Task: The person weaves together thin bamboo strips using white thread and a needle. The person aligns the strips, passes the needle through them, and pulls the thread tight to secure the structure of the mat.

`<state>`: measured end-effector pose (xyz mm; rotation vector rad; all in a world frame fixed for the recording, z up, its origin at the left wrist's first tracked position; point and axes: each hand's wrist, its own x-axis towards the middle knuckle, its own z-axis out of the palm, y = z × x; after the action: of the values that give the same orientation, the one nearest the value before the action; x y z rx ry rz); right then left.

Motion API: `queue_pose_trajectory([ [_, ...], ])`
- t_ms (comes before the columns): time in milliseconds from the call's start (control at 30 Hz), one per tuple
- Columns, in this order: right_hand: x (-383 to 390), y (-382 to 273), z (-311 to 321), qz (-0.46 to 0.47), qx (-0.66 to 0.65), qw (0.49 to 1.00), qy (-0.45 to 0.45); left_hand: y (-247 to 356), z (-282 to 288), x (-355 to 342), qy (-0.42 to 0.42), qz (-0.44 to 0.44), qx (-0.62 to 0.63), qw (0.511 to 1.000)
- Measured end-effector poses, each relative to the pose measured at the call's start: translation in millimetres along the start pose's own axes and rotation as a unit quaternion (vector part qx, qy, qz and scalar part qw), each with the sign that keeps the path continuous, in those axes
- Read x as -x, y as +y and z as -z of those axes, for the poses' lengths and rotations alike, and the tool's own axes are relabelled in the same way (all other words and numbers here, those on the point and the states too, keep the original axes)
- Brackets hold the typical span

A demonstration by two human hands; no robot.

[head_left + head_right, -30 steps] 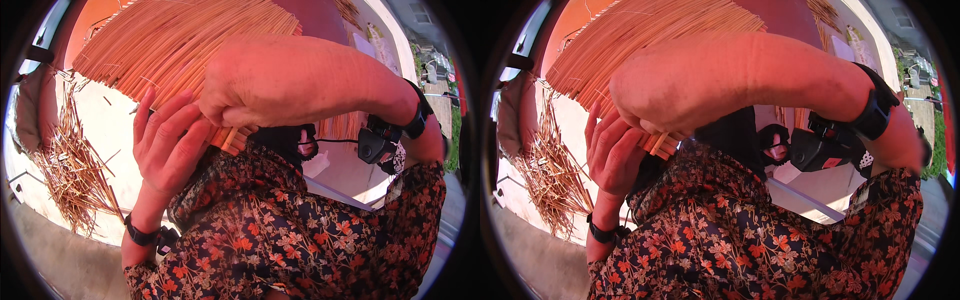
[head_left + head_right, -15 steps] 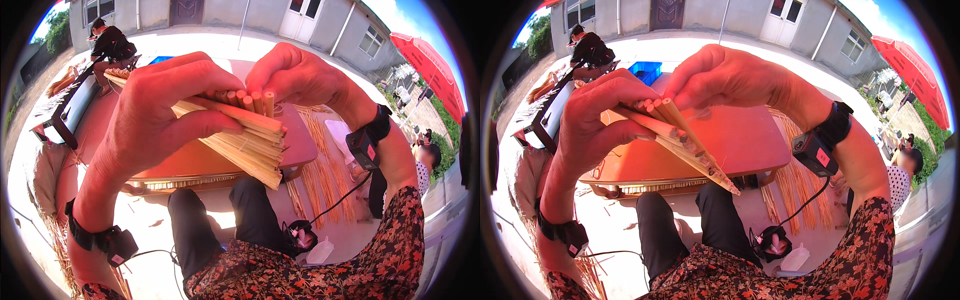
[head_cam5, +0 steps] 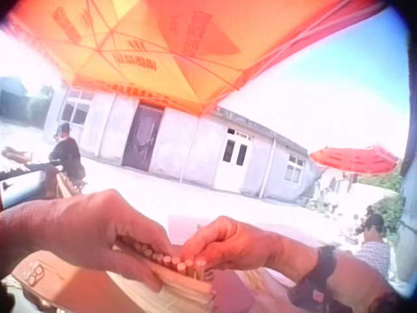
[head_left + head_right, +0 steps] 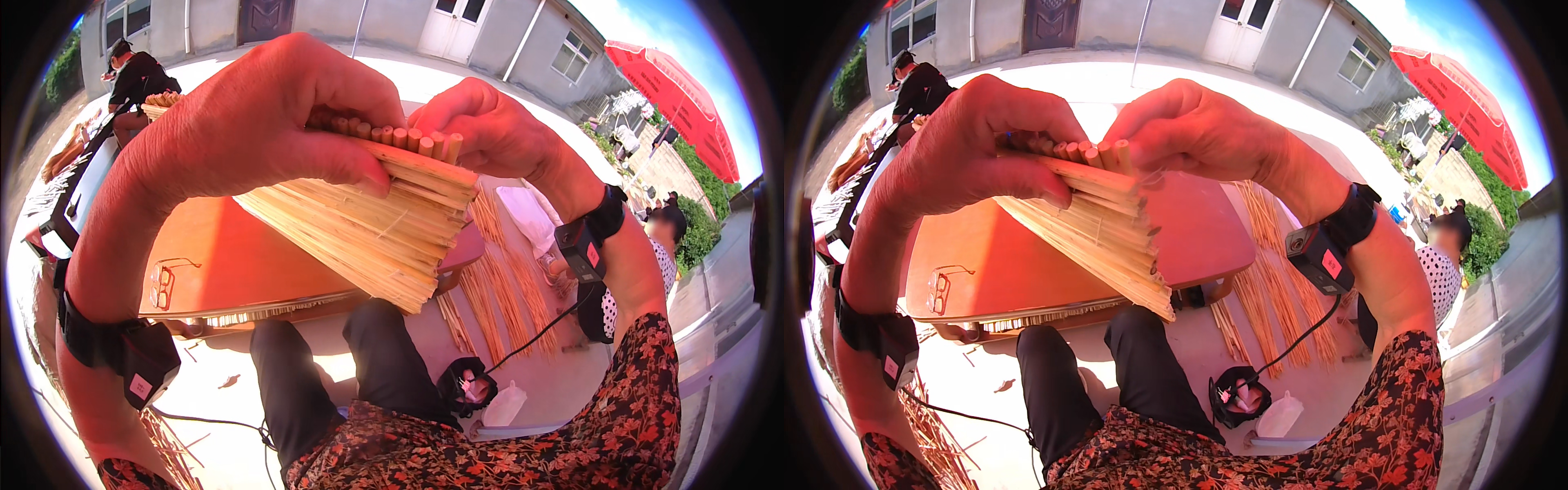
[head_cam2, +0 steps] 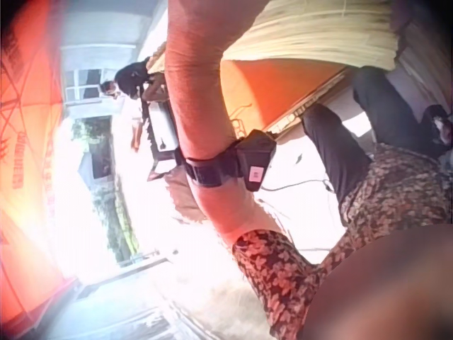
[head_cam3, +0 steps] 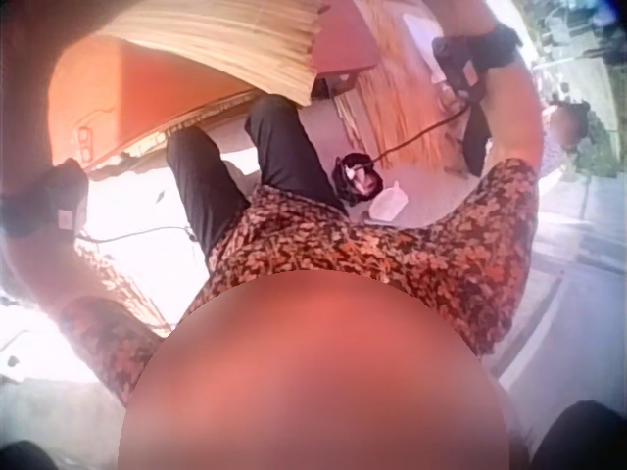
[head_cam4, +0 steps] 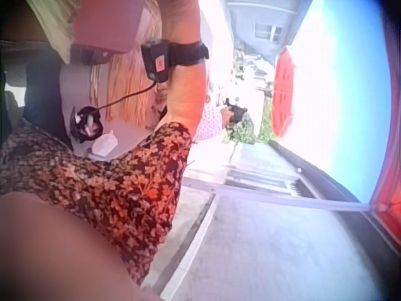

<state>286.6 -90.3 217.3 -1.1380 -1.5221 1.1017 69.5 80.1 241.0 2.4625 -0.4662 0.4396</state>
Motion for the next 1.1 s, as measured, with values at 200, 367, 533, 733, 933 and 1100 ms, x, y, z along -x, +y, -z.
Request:
queue_pose_trajectory([
  [200,5,-1,-4,0.018,-0.009,1.0,0.021,2,6,-7,-0.025,-0.017,0.023,0.999],
  [367,6,-8,-16,0.021,-0.052,0.998,-0.019,9,4,2,0.005,-0.025,0.09,0.996],
  [533,1,-15,-35,0.044,0.061,0.997,-0.024,19,10,16,-0.001,-0.042,-0.001,0.999],
  [733,-2,-21,-48,0.071,0.146,0.986,-0.034,22,11,24,-0.006,-0.04,0.001,0.999],
  [933,0,-22,-53,0.09,0.191,0.976,-0.047,22,8,28,-0.007,-0.057,-0.005,0.998],
  [1100,5,-23,-60,0.092,0.25,0.963,-0.035,20,3,30,-0.003,-0.067,-0.028,0.997],
])
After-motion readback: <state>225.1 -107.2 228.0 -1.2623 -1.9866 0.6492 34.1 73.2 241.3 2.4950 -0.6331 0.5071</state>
